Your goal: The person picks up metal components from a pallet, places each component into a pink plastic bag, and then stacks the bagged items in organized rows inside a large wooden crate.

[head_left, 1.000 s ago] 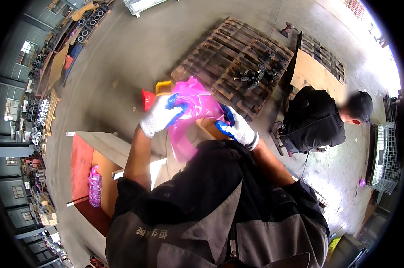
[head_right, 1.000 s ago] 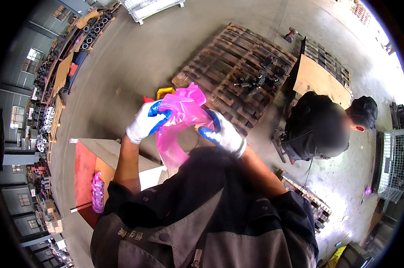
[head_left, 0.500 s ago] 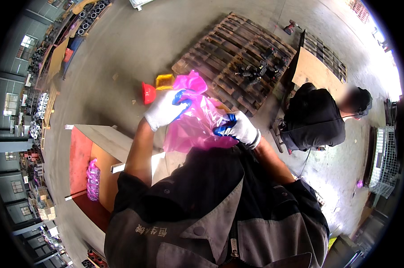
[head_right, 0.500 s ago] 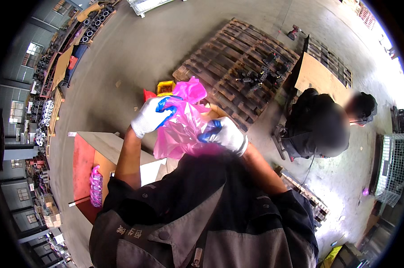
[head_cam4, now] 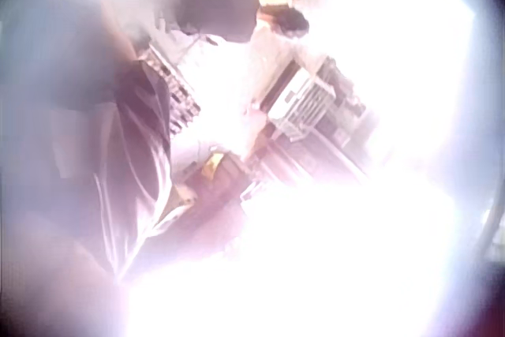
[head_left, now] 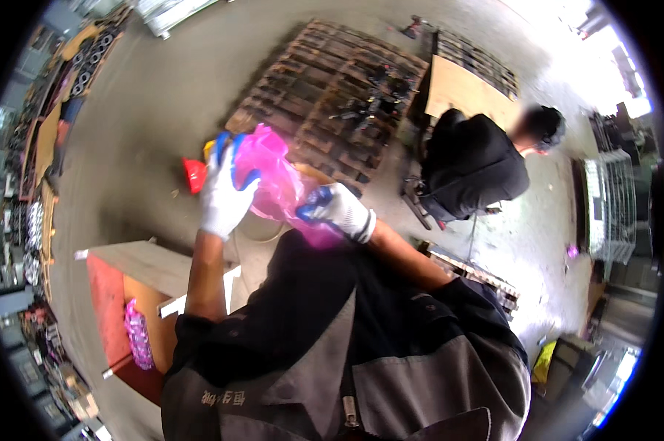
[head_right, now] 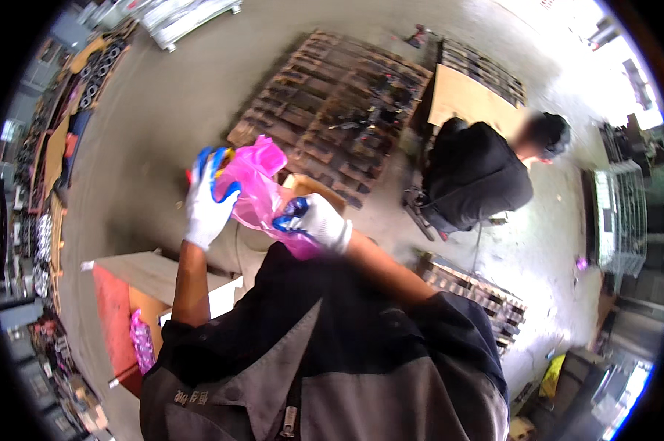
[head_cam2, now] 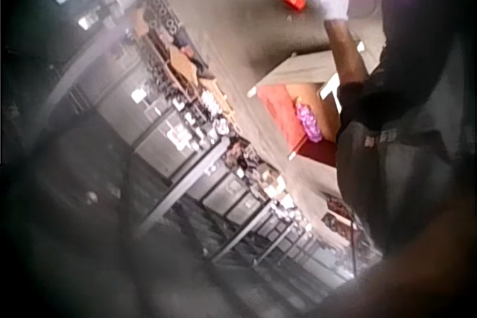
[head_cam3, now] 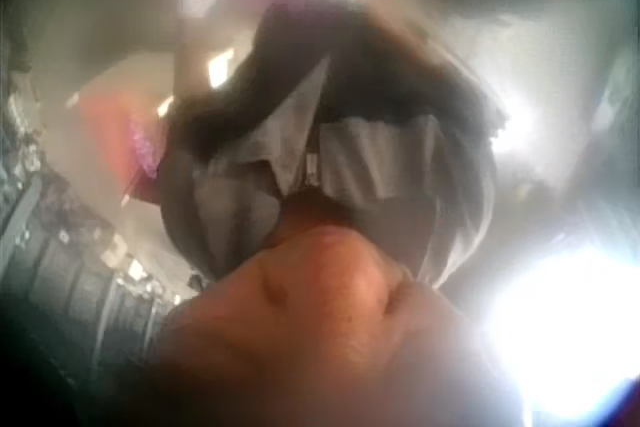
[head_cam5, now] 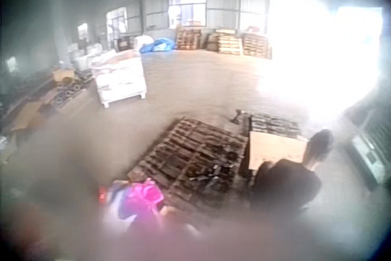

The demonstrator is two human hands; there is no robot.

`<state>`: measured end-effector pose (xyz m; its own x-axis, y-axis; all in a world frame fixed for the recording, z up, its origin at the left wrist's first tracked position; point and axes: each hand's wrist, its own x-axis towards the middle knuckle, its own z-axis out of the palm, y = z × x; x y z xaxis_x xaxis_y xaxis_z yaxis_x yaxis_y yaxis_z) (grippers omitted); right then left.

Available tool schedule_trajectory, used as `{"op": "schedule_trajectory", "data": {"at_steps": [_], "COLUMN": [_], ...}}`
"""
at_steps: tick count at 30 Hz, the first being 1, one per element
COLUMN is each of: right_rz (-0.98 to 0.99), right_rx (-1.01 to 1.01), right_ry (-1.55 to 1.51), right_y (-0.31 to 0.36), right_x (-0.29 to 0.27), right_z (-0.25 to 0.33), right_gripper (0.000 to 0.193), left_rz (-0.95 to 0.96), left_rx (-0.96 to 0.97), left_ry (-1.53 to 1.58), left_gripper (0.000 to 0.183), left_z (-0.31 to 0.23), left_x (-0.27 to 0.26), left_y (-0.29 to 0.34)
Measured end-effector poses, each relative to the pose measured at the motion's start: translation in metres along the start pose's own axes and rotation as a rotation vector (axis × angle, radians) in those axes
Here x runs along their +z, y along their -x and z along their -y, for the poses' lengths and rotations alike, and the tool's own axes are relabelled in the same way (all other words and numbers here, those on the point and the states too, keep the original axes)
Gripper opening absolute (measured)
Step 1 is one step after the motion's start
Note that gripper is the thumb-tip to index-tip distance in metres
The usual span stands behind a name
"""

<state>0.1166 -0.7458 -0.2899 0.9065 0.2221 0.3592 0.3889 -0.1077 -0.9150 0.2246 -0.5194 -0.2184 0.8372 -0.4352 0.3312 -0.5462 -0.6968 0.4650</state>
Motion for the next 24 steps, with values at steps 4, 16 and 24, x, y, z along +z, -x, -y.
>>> {"op": "schedule_trajectory", "data": {"at_steps": [4,16,24], "right_rz": [-0.189,-0.335,-0.45], "right_rx": [0.381,0.403,0.453], "right_ry": [-0.223,-0.7,-0.336], "right_y": [0.002,-0.002,0.014], "right_x": [-0.006,0.021,0.0], "right_z": [0.007,-0.011,-0.01], "right_gripper": [0.019,0.023,0.036], "left_rz": [-0.279,0.41,0.206], "left_rx": [-0.109,-0.371,-0.788], "left_ry": [0.184,1.116,1.331], "left_gripper": [0.062,0.026,0.02], "left_z": [-0.023,-0.05,-0.032], "left_x": [0.01,0.075,0.084], "left_y": [0.015,0.053,0.051]}}
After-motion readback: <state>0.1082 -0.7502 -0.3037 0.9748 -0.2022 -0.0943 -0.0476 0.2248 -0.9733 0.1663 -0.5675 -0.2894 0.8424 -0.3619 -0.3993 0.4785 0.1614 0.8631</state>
